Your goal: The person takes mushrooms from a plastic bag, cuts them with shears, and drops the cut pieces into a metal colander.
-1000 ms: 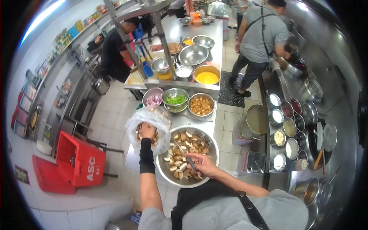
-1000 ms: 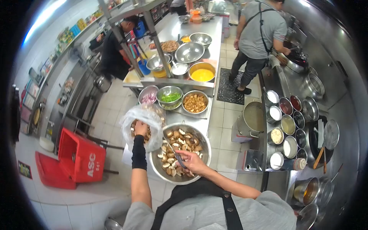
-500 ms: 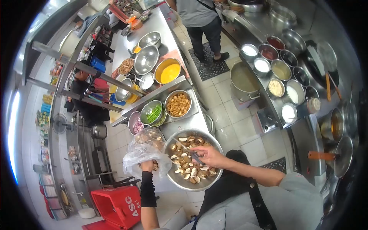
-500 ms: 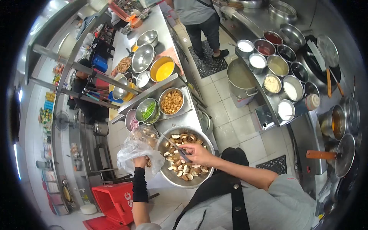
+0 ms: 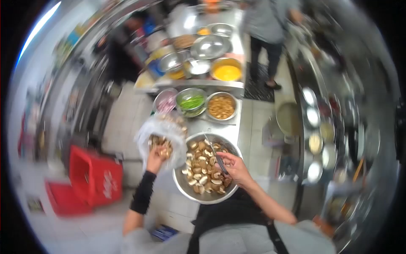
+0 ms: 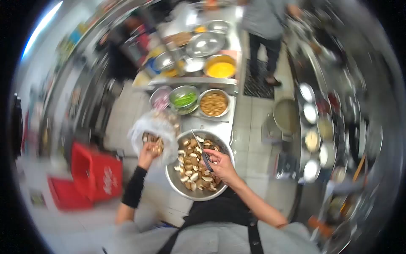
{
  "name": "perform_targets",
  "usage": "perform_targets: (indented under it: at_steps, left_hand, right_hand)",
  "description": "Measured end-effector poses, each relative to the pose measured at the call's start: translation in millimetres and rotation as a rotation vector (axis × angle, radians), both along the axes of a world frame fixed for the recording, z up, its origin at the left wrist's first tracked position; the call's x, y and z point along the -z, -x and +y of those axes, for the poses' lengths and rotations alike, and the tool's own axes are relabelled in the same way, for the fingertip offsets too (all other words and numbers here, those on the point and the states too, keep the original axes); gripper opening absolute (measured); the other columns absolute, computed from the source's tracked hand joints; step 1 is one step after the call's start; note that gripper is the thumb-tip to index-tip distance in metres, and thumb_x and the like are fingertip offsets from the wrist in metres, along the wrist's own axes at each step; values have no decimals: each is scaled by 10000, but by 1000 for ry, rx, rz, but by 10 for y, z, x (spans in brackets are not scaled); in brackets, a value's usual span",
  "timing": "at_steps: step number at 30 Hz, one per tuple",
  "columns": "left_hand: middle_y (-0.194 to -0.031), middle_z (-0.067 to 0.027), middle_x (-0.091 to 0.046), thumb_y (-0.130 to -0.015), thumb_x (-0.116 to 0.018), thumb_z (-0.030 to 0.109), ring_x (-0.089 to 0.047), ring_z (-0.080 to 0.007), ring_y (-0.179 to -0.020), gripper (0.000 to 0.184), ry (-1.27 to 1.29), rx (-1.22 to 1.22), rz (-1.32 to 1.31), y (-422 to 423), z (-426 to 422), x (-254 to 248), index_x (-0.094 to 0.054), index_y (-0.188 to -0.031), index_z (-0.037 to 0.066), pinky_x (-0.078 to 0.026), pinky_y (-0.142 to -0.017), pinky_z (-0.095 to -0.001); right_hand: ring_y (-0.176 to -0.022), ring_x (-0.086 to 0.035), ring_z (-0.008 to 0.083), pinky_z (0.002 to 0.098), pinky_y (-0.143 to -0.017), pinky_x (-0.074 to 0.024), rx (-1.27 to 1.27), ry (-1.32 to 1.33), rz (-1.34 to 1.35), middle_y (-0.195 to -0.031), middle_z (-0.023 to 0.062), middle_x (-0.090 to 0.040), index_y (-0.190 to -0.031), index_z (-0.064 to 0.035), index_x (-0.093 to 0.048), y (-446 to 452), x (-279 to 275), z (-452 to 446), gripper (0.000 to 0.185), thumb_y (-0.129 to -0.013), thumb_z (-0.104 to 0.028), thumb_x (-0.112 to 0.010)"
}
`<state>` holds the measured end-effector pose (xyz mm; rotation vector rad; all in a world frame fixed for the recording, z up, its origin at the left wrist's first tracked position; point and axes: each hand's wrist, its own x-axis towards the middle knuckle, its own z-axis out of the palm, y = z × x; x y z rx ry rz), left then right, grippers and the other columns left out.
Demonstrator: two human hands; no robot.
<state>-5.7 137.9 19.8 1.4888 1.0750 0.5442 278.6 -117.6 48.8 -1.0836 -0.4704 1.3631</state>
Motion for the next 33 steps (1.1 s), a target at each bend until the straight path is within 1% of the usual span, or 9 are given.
perform_targets:
  at_steps: [2,5,6,8,9,11,13,26,33]
  left_hand:
    - [-1194,-108,-647,-890,-586,-59,-672,-195,-1055,309,27,-101,36,163,2,13,-672,-1178,15,-608,-876,-318]
    - [-1303,-139,-628,-949,-564,-33,-664,-206,-1105,385,-10,-203,-184,5,-205,-266,-637,-1320,35,-596,-909,-318]
    - [-1317,-146,-624,-964,-567,-21,-657,-207,-1129,397,2,-251,-277,-64,-280,-225,-605,-1357,22,-585,-936,-327]
    - [-1327,-153,-624,-998,-581,18,-641,-205,-1172,438,-20,-291,-450,-127,-281,145,-520,-1429,-30,-561,-987,-347]
    - [-1319,-140,-631,-1010,-586,42,-639,-204,-1172,415,47,-318,-531,-161,-247,425,-529,-1411,-47,-554,-994,-343]
    - [-1322,-109,-638,-1030,-554,67,-632,-177,-1170,383,165,-376,-694,-286,-449,292,-553,-1399,-31,-529,-1022,-341]
    - [-1379,-127,-595,-1037,-544,58,-621,-200,-1204,410,152,-421,-699,-348,-540,132,-509,-1431,-50,-488,-1064,-358]
    - [-1339,-144,-623,-1042,-570,93,-624,-207,-1203,420,202,-469,-766,-105,-598,129,-502,-1404,-107,-493,-1088,-359]
    - [-1270,-163,-655,-1024,-598,65,-665,-200,-1113,385,162,-505,-716,-87,-595,181,-547,-1348,-137,-542,-979,-319]
  right_hand:
    - [-619,-504,9,190,-503,-339,-114,25,-76,-830,-27,-667,-1427,-30,-547,100,-291,209,538,-926,-72,-737]
    - [-632,-476,13,198,-542,-354,-215,-164,-396,-814,-50,-638,-1388,-60,-602,302,-422,525,492,-913,-75,-730]
    - [-642,-541,75,239,-605,-457,-238,-127,-754,-870,37,-735,-1337,-79,-646,309,-471,596,466,-881,-95,-737]
    - [-624,-553,136,295,-639,-495,-160,-252,-972,-801,87,-695,-1309,-114,-674,414,-486,798,497,-824,-145,-777]
    - [-617,-563,154,310,-643,-504,-111,-364,-1002,-779,97,-678,-1303,-109,-677,478,-368,860,494,-822,-157,-777]
    - [-623,-464,39,239,-572,-397,-153,-321,-937,-690,-18,-591,-1289,-114,-694,555,-212,956,451,-844,-102,-764]
    - [-567,-584,180,324,-611,-497,-219,-187,-1140,-703,89,-642,-1264,-117,-705,602,-395,964,439,-834,-185,-762]
    - [-554,-609,180,335,-606,-504,-348,-113,-1250,-627,80,-631,-1245,-115,-726,715,-383,908,466,-797,-231,-782]
    - [-558,-612,195,343,-660,-530,-419,-101,-1155,-780,162,-731,-1247,-89,-729,729,-283,1105,478,-802,-256,-772]
